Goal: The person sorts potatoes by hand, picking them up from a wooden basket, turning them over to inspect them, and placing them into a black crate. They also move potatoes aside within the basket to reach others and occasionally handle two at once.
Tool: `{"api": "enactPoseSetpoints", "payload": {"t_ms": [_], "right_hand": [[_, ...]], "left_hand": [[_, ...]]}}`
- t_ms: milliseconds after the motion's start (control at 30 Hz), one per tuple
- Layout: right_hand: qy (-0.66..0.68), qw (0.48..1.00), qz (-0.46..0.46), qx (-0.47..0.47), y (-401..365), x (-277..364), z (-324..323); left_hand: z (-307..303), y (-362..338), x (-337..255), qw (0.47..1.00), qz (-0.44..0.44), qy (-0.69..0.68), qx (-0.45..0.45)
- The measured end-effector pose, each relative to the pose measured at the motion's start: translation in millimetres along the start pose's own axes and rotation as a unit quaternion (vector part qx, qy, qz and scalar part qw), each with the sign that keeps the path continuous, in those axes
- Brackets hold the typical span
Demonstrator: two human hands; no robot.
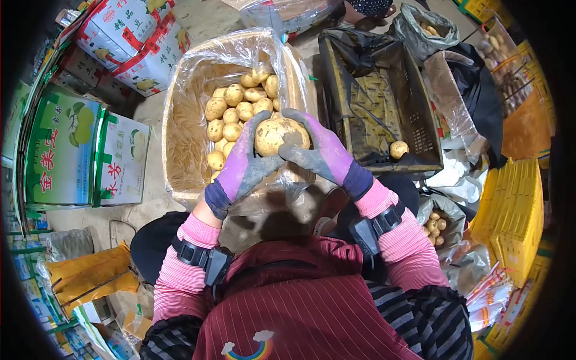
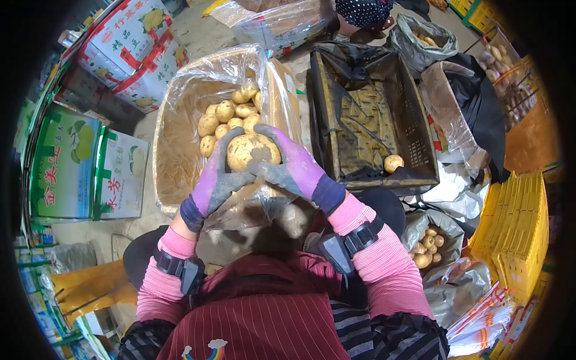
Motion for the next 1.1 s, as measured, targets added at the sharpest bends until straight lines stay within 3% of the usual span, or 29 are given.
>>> {"api": "enactPoseSetpoints", "payload": {"t_ms": [167, 300, 367, 400, 433, 500, 567, 633, 667, 700, 767, 800, 867, 967, 1033, 1100], "right_hand": [[-0.055, 0.998, -0.025, -0.016, -3, 5, -8], [-0.065, 0.995, 0.059, -0.038, 4, -16, -25], [0.228, 0.964, 0.123, -0.063, 0, -20, -26], [0.247, 0.961, 0.114, -0.044, -5, -20, -27], [0.122, 0.991, -0.032, -0.049, -4, -13, -33], [0.220, 0.968, 0.113, -0.036, -18, -24, -36], [0.161, 0.983, 0.048, -0.078, -26, -3, -63], [0.116, 0.975, 0.056, -0.179, -27, -17, -101], [-0.010, 0.972, 0.071, -0.223, -24, -34, -128], [-0.134, 0.952, 0.083, -0.263, -20, -56, -158], [-0.242, 0.924, 0.155, -0.252, -20, -105, -210], [-0.299, 0.897, 0.212, -0.245, -25, -123, -226], [-0.388, 0.841, 0.306, -0.220, -40, -149, -249], [-0.475, 0.775, 0.390, -0.149, -48, -183, -262], [-0.494, 0.783, 0.359, -0.120, -35, -206, -271], [-0.309, 0.887, 0.246, -0.239, -3, -209, -274]], "left_hand": [[13, -6, -10, 1.000, 0.000, 0.017, -0.005], [28, -8, -24, 0.997, -0.035, 0.060, -0.032], [30, -2, -12, 0.999, -0.009, 0.036, -0.041], [32, 2, -19, 0.999, 0.016, 0.009, -0.047], [37, 4, -24, 0.999, 0.019, 0.007, -0.036], [48, 2, -32, 0.999, -0.038, -0.036, -0.014], [51, -2, -28, 0.997, -0.053, -0.054, -0.007], [43, -14, -24, 0.980, 0.044, 0.195, 0.017], [31, -21, -8, 0.949, 0.093, 0.297, 0.046], [18, -32, 4, 0.950, 0.093, 0.296, 0.045], [2, -55, 37, 0.796, 0.040, 0.585, 0.155], [-7, -58, 51, 0.797, 0.039, 0.584, 0.150], [-21, -65, 81, 0.820, -0.042, 0.547, 0.160], [-14, -67, 69, 0.828, -0.065, 0.543, 0.127], [-19, -73, 77, 0.845, 0.002, 0.527, 0.091], [-13, -71, 70, 0.835, -0.029, 0.538, 0.114]]}}
Point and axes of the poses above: each hand's wrist, its own y-axis towards the middle knuckle, its own z-axis out of the palm, x = y × z, the point moved 5 cm from there along y, towards the middle knuckle, and after that the axes turned 1 degree about -x, right-handed, at the moved point
